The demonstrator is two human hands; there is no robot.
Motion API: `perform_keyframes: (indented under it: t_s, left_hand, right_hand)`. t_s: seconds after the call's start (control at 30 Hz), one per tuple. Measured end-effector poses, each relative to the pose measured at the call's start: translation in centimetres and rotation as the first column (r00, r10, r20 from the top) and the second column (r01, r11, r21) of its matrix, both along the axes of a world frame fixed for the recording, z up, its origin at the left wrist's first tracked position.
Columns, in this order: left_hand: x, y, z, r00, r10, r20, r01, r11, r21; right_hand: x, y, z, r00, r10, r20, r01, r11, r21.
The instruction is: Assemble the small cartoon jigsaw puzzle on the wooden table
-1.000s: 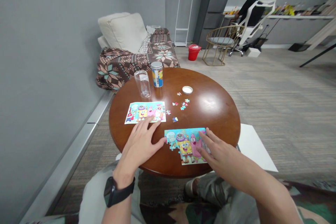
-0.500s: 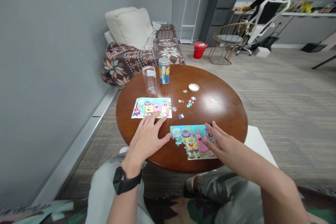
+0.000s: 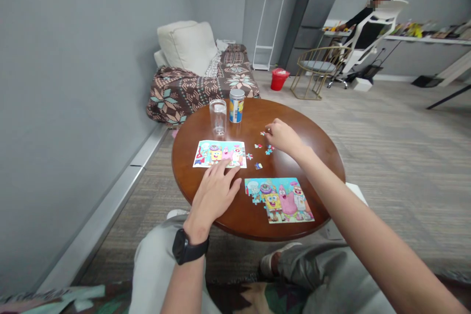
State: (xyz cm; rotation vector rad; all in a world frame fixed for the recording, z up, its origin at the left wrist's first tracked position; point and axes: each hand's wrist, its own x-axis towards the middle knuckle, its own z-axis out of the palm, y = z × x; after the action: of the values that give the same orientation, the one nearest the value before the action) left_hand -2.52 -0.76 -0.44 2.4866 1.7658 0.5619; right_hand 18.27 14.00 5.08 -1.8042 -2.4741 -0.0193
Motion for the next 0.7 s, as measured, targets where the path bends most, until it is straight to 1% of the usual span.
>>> perform_keyframes:
  t_s: [0.07,0.13,0.27,0.33,0.43,0.53,0.6,0.7]
  left_hand:
    - [0.0,0.0,0.1,1.0,-0.002,0.003,0.002,1.0,0.004]
    - [0.0,-0.1,0.1,1.0,-0.004,0.006,0.004,1.0,0.003]
    - [0.0,-0.1,0.1,1.0,-0.001,0.016,0.001,1.0,-0.001]
    - [0.0,-0.1,0.0,1.0,-0.004,0.02,0.003,1.0,0.003]
    - [0.0,-0.1,0.0,1.0,-0.008,0.022,0.008,1.0,0.008]
    - [0.0,-0.1,0.0,1.0,-0.011,0.024,0.011,1.0,0.011]
    - [0.0,-0.1,0.1,1.0,-0.013,0.028,0.013,1.0,0.013]
    - [0.1,-0.1,0.2,1.0,-0.009,0.028,0.009,1.0,0.005]
  right_hand:
    - [-0.6,1.9,-0.2,0.997,-0.016,0.08,0.02,0.999,-0.05]
    - [-0.8,3.1,-0.5,0.991,-0.009,0.136,0.023,0.995,-0.098]
    - [-0.3,3.9,-1.0,0.982,-0.027,0.187,0.059,0.984,-0.168]
    - [0.0,4.0,-1.0,0.987,0.012,0.162,0.018,0.983,-0.182]
    - [0.4,4.2,-1.0,0.995,0.065,0.076,-0.052,0.986,-0.158]
    - [0.6,4.5,-1.1,0.999,0.032,0.016,-0.029,0.987,-0.157]
    - [0.6,4.5,-1.1,1.0,0.014,0.002,-0.013,0.98,-0.2]
    - [0.3,4.1,-0.8,1.0,0.025,-0.016,-0.028,0.963,-0.269]
